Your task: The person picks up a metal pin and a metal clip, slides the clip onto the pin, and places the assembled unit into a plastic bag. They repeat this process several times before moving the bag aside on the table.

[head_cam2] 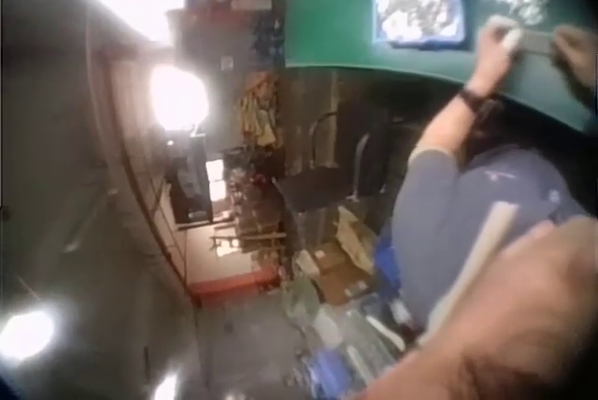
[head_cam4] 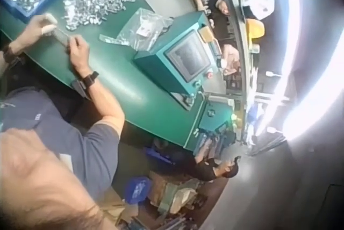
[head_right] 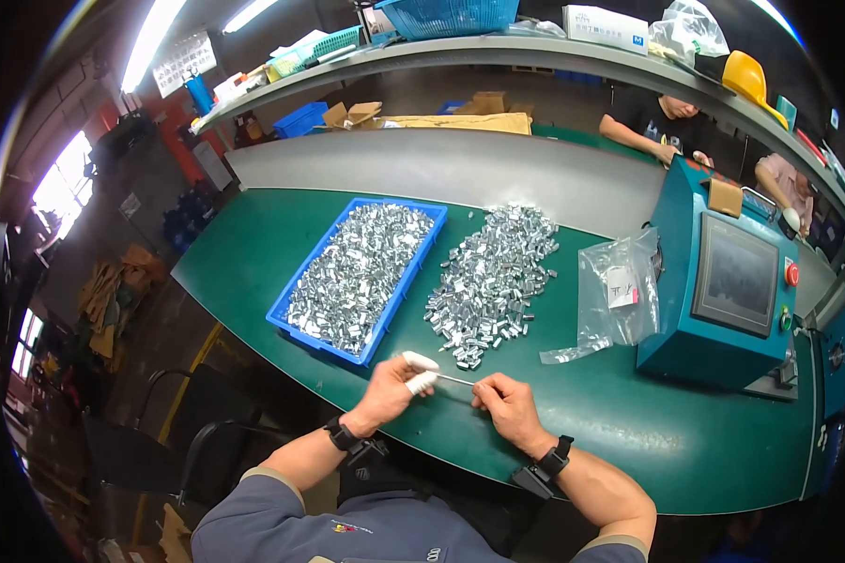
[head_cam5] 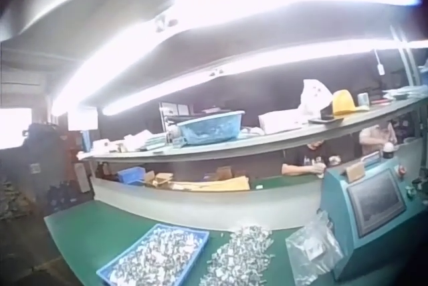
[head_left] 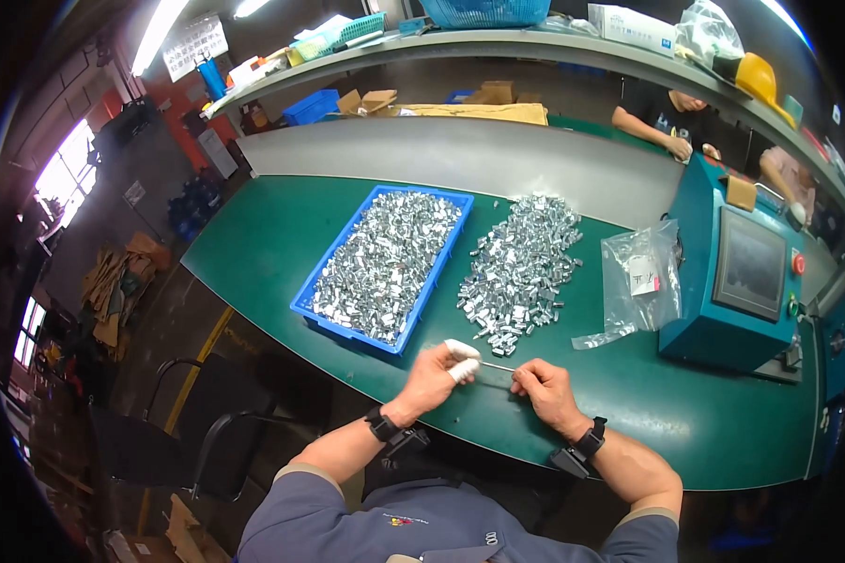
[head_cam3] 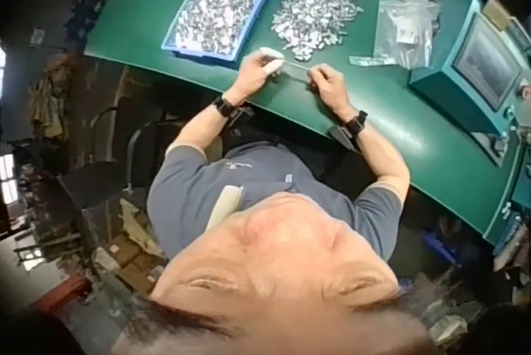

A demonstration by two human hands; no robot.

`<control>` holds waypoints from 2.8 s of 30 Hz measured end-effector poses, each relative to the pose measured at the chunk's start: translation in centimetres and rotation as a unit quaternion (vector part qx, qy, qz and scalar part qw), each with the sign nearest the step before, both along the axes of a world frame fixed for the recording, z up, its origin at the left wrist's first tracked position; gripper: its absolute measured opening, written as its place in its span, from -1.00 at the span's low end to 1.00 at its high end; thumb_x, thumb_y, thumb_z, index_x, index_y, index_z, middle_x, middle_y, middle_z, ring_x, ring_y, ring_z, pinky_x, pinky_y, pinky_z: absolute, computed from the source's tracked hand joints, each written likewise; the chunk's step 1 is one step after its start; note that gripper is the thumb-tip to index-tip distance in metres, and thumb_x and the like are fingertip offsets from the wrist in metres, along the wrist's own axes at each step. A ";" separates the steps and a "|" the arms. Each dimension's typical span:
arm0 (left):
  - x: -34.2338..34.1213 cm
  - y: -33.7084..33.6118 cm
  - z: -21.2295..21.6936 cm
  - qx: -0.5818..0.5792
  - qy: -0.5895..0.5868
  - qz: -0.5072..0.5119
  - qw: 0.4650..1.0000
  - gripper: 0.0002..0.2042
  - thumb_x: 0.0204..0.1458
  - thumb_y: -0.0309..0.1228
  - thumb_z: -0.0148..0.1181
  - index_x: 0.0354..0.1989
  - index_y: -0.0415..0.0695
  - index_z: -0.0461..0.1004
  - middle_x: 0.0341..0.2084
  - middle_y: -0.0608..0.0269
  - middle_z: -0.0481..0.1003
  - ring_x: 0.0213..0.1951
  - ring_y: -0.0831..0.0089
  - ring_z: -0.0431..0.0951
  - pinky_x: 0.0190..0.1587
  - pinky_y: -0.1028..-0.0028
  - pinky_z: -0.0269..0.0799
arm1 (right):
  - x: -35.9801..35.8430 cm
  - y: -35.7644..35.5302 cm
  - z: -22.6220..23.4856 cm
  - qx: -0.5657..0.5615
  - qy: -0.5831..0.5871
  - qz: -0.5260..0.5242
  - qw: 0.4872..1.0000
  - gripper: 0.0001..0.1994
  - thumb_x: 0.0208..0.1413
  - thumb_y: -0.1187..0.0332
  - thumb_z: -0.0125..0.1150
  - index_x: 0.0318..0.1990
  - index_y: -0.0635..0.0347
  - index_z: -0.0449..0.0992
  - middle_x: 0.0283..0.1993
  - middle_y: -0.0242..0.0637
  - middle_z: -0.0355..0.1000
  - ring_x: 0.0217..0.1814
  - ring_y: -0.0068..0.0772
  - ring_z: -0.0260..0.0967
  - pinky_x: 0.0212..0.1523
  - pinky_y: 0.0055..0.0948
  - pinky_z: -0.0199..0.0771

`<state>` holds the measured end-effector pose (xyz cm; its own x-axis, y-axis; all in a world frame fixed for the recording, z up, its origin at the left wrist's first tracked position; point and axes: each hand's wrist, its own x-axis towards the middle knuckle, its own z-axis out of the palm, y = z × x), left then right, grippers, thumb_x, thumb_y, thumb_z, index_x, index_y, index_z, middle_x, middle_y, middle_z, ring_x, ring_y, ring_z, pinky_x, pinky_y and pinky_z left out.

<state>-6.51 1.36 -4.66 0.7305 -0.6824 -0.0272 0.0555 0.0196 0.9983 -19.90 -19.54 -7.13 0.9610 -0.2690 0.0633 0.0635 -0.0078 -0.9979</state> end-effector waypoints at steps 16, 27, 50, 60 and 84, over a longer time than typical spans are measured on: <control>11.1 -2.5 6.0 0.203 -0.465 0.056 0.860 -0.67 0.08 -0.43 0.41 0.06 -0.10 0.62 -0.12 0.13 0.64 -0.12 0.27 0.66 -0.06 0.30 0.56 | 0.9 -0.9 -0.2 0.034 -0.028 -0.049 0.998 -0.78 0.44 0.32 0.14 -0.22 0.28 0.56 -0.37 -0.38 0.55 -0.35 -0.66 0.44 -0.32 -0.60 0.44; 9.7 -5.8 0.9 0.268 -0.474 0.011 0.838 -0.80 0.06 -0.51 0.38 -0.16 -0.19 0.56 -0.36 0.14 0.51 -0.32 0.20 0.56 -0.20 0.29 0.48 | 0.6 -0.4 0.3 0.037 -0.002 -0.036 0.999 -0.79 0.42 0.31 0.17 -0.20 0.28 0.57 -0.35 -0.39 0.57 -0.32 -0.65 0.46 -0.30 -0.60 0.45; 2.6 -2.8 3.9 0.116 -0.359 -0.147 0.914 -0.82 0.12 -0.62 0.34 -0.11 -0.18 0.60 -0.24 0.23 0.59 -0.20 0.39 0.61 -0.19 0.42 0.51 | 0.9 -0.5 0.1 -0.026 -0.030 -0.043 0.998 -0.85 0.33 0.39 0.22 -0.21 0.30 0.60 -0.41 -0.41 0.56 -0.38 -0.67 0.42 -0.34 -0.54 0.44; 1.8 -3.2 3.1 0.136 -0.349 -0.155 0.914 -0.80 0.14 -0.60 0.33 -0.07 -0.17 0.62 -0.23 0.25 0.60 -0.20 0.43 0.61 -0.20 0.44 0.50 | 0.9 -0.7 0.3 -0.036 0.004 -0.041 0.998 -0.78 0.36 0.31 0.21 -0.27 0.29 0.62 -0.47 -0.40 0.56 -0.45 -0.64 0.42 -0.40 -0.52 0.42; 2.9 -2.7 4.2 0.145 -0.331 -0.054 0.931 -0.83 0.17 -0.46 0.39 -0.10 -0.19 0.65 -0.26 0.25 0.67 -0.23 0.53 0.63 -0.16 0.48 0.53 | 0.7 -0.9 0.6 0.036 -0.003 -0.068 0.997 -0.67 0.46 0.22 0.13 -0.29 0.27 0.60 -0.44 -0.43 0.51 -0.41 -0.69 0.38 -0.38 -0.61 0.37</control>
<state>-3.57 -1.35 -0.50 0.5803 -0.7869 0.2100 -0.5876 -0.2259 0.7770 -19.22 -20.42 -6.51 0.9153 -0.4003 0.0437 0.0718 0.0554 -0.9959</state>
